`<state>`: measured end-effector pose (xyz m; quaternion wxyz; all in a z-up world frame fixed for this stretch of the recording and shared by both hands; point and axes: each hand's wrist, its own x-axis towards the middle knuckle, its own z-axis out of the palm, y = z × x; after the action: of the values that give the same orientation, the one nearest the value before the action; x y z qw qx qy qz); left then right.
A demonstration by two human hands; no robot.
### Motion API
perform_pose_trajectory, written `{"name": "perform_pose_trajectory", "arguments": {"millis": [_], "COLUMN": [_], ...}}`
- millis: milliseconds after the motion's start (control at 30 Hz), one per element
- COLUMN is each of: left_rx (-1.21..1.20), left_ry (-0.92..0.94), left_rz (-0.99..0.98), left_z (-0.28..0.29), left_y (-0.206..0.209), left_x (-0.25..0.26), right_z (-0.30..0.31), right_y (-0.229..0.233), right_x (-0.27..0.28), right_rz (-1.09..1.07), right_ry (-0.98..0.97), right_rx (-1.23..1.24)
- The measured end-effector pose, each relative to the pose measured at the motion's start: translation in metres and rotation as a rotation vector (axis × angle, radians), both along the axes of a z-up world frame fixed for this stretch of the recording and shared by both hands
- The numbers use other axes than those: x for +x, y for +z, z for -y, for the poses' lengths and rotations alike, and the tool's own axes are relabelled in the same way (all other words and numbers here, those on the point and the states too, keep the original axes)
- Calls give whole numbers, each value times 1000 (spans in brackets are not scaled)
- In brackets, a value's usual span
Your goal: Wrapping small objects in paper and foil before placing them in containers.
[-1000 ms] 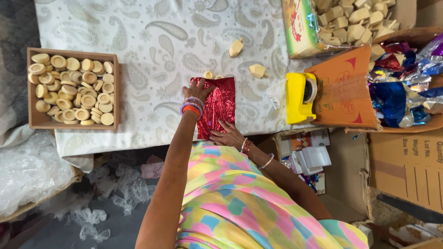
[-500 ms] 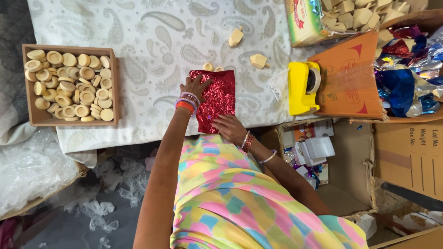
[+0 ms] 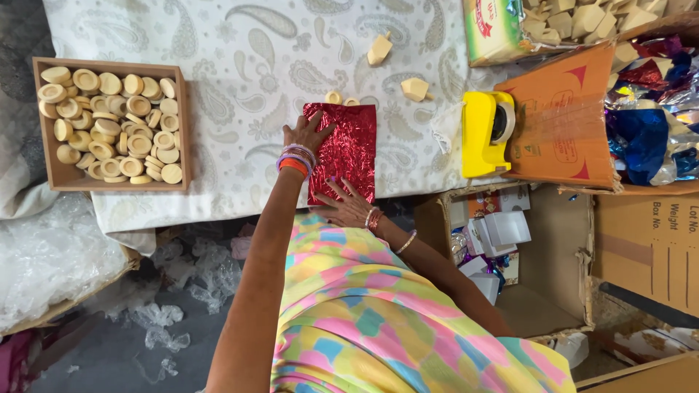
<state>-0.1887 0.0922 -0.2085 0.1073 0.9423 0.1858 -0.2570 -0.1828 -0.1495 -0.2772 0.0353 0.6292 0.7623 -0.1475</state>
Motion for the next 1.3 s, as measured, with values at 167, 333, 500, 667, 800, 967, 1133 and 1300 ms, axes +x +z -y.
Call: {"name": "perform_pose_trajectory", "arguments": {"millis": [167,333,500,667,800,967,1133,1300], "left_rx": [-18,-58,-209,-241,-279,-387,-673,-717], "left_ry": [11,33,138,210,298,336,394,341], "left_rz": [-11,19,234,393,527,552,602,799], "left_z": [0,0,-6,-3,-6,-11,0,17], "left_y": [0,-15,-49,-62,-62,-56,-9,84], "left_x": [-1,-5,-21,-32,-43,-72,-93,-93], "right_z": [16,35,-10,-38,-34,-23,-20,-25], "right_y": [-19,-42,48,62,35,7,49,125], "right_x": [1,11,19,12,6,33,76,102], "right_rz": [-37,-118,-557,-362,-265,-753,-1522,-1625], "right_ry": [84,61,-407,-297,-233,-379,-775,-927], "right_rx": [148,294,100,166,192,248,34,-31]}}
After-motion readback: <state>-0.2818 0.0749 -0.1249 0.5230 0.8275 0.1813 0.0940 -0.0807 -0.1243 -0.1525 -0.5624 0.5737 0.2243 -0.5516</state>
